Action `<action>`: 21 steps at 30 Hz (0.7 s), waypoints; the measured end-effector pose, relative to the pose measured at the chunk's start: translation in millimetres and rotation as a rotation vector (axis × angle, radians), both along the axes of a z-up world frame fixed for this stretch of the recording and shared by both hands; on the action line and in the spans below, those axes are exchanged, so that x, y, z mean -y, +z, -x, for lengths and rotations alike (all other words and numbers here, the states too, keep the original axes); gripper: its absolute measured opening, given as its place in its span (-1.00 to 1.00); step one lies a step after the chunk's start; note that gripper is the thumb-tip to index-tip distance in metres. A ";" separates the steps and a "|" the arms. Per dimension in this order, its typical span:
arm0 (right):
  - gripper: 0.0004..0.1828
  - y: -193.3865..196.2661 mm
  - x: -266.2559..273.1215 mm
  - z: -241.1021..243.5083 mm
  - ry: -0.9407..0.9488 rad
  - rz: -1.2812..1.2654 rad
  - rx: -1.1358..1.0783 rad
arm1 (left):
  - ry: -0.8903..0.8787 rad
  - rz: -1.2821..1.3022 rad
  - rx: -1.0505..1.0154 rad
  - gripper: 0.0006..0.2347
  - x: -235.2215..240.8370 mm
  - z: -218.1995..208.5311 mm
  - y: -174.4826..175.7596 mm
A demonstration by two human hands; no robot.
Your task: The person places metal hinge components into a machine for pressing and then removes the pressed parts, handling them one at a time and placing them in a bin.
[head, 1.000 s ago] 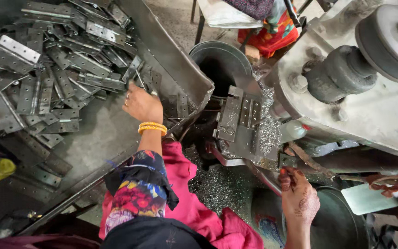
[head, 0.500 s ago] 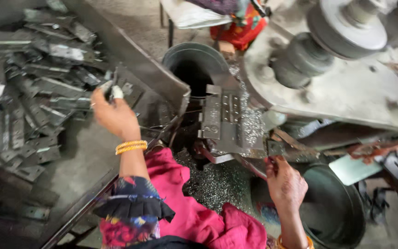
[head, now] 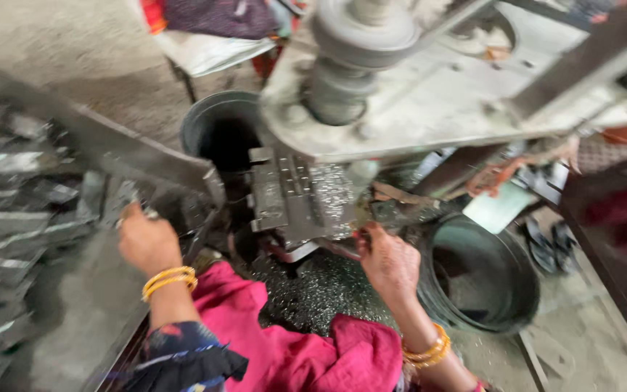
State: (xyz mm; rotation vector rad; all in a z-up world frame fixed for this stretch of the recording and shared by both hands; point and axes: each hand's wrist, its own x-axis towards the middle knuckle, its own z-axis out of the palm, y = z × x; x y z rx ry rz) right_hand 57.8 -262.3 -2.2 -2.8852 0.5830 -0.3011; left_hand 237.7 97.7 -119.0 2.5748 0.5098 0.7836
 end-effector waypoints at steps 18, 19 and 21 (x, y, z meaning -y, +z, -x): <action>-0.63 -17.6 8.3 6.8 0.057 -0.151 0.001 | -0.194 -0.162 -0.177 -0.82 106.4 18.2 -17.0; -0.65 -20.1 9.9 10.3 0.061 -0.123 0.020 | -0.209 -0.172 -0.192 -0.82 99.9 25.7 -21.5; -0.72 -20.5 8.4 4.3 0.083 -0.082 0.042 | -0.214 -0.182 -0.189 -0.83 67.4 34.4 -19.3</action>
